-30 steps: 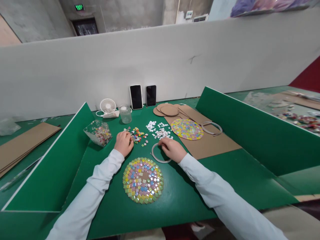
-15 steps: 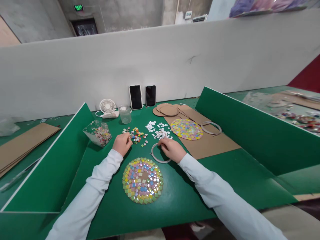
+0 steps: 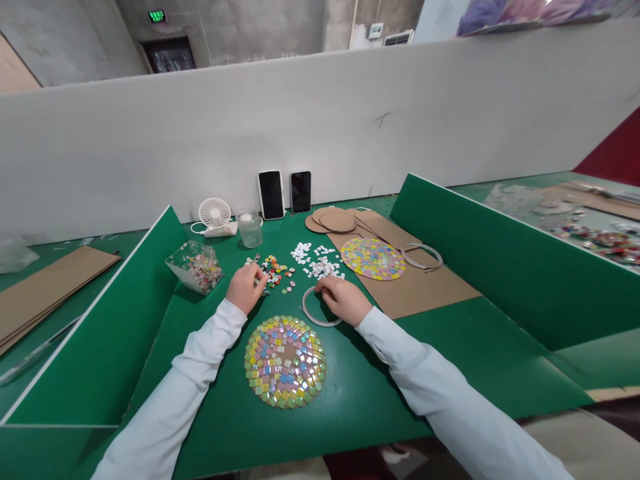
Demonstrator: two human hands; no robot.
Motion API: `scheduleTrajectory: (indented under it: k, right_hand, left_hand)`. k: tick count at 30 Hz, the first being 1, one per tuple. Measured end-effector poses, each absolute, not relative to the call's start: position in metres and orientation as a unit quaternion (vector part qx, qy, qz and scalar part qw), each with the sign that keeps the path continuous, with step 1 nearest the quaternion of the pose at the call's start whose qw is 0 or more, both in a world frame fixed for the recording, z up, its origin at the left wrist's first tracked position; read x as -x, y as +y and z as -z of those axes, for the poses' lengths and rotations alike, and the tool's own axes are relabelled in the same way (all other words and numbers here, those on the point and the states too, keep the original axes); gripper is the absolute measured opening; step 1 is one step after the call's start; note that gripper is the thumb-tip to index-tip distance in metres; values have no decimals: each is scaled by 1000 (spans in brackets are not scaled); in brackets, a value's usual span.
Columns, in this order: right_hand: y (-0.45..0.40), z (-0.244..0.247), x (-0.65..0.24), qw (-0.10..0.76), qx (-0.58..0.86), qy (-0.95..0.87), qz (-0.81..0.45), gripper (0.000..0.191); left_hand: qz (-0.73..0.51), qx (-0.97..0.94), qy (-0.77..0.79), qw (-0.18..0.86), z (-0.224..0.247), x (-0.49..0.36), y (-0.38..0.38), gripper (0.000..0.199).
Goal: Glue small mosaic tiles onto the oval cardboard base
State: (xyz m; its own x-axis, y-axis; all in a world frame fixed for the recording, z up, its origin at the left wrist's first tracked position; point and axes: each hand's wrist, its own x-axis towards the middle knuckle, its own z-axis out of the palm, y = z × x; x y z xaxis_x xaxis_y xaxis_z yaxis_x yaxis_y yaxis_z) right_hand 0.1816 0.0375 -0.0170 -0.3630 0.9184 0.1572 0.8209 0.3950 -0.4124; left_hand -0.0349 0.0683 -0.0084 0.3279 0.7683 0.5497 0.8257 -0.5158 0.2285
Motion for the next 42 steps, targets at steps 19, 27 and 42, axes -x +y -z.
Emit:
scheduleTrajectory:
  k: [19, 27, 42]
  right_hand:
    - [37, 16, -182, 176, 529, -820, -129, 19]
    - [37, 17, -182, 178, 529, -820, -128, 19]
    - [23, 14, -167, 196, 432, -868, -145, 32]
  left_hand:
    - [376, 742, -477, -283, -7, 3, 45, 10]
    - [386, 726, -452, -346, -2, -1, 42, 12]
    - [395, 662, -445, -455, 16, -2, 46, 14]
